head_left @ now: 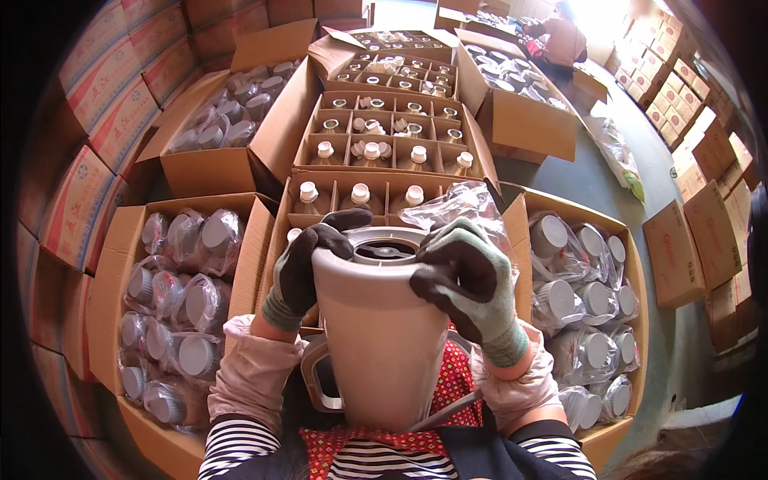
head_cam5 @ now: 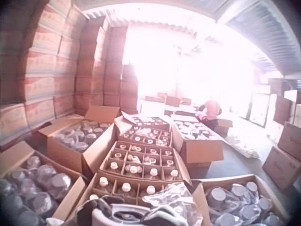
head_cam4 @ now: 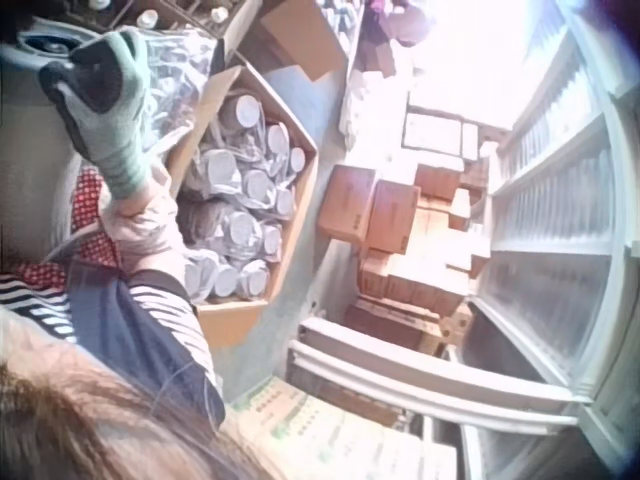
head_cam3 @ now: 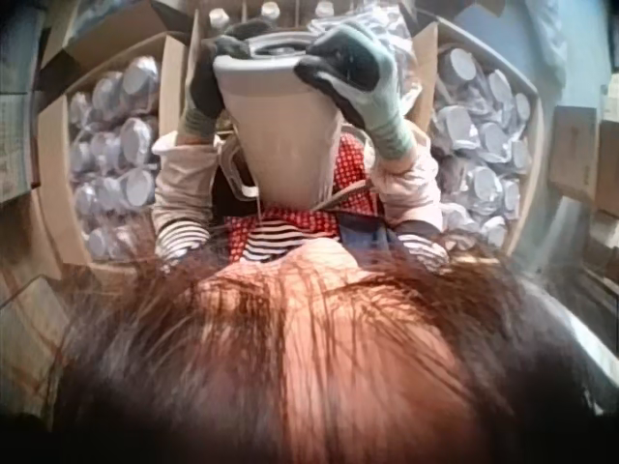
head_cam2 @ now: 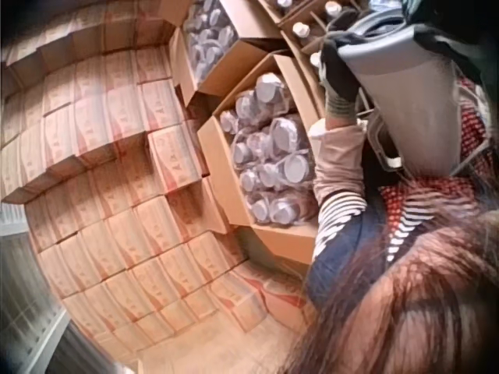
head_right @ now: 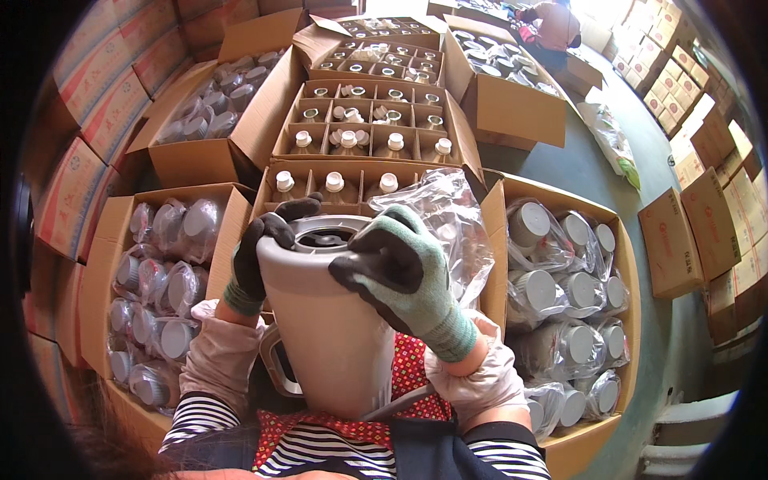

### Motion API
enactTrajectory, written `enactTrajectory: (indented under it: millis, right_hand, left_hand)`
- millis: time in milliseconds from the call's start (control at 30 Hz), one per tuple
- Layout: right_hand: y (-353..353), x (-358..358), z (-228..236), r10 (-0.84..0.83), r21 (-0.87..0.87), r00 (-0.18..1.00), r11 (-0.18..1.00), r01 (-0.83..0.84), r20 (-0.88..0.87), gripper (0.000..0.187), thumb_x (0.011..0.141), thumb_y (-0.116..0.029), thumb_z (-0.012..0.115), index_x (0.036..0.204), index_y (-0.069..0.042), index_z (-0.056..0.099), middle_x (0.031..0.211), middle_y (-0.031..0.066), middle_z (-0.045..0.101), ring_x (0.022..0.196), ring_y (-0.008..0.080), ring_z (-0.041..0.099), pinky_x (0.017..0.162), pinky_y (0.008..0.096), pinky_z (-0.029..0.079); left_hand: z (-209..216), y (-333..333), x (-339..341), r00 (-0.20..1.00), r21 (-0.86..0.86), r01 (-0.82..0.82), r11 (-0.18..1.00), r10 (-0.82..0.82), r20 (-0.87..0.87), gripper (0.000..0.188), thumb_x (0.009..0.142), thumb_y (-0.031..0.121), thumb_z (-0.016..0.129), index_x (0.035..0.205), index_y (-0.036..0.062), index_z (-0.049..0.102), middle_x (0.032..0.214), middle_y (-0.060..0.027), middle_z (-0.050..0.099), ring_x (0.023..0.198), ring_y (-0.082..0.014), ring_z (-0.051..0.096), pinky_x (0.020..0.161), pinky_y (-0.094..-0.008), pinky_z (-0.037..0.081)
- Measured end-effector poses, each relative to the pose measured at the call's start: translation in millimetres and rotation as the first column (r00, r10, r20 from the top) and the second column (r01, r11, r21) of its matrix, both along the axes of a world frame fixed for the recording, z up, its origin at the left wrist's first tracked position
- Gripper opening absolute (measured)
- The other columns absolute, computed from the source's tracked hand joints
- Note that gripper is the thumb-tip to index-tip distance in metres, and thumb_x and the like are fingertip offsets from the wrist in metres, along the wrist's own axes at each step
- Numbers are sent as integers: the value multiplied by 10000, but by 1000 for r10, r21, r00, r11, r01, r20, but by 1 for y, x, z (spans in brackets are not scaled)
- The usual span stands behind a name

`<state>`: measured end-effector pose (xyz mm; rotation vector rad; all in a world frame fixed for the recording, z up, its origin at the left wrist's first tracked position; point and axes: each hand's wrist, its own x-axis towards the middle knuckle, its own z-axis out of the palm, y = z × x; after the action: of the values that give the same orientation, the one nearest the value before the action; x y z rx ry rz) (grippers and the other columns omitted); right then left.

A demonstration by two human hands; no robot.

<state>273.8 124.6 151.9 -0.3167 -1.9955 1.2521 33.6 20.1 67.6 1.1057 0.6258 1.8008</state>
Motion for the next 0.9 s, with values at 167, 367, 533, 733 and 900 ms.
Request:
enactTrajectory:
  millis: [167,367,533,733,900]
  right_hand:
    - [42,7,-24,274,-149,929,937,-316,-249,436,758,-255,858,1063,27,723,1096,111,643,1100,242,612,982,371,481]
    - [18,3,-31,148,-244,985,955,-166,-94,589,862,-491,710,1110,42,669,1196,171,672,1221,307,612,1106,449,433]
    - [23,25,-10,228,-173,973,957,-232,-40,360,946,-291,668,1116,25,691,1170,134,673,1188,254,619,1064,398,456]
    - [42,4,88,423,292,772,751,-591,475,325,900,-165,747,1219,-104,771,1058,119,711,967,275,696,908,392,545]
    - [31,-13,124,261,255,596,724,-641,759,287,849,-264,779,1075,-91,813,929,154,751,861,288,743,809,403,578]
  left_hand:
    - [56,-19,21,829,5,-306,952,269,-491,630,1119,493,346,1115,-25,705,1278,-238,652,1349,-406,532,1131,-501,405]
    - [59,-23,32,545,317,-406,857,506,-669,384,1048,317,503,1088,-12,696,1053,-141,721,1122,-355,651,1142,-537,405]
    - [66,-27,53,541,362,-451,816,573,-616,360,1037,321,541,1095,2,697,1043,-153,684,1013,-338,653,1127,-542,416]
    - [97,-62,74,432,520,-389,761,649,-626,321,1008,302,597,1124,32,726,979,-119,663,989,-307,647,1123,-566,413]
    - [108,-69,78,410,556,-334,761,648,-642,289,1004,270,578,1105,39,719,967,-111,671,942,-308,643,1078,-567,446]
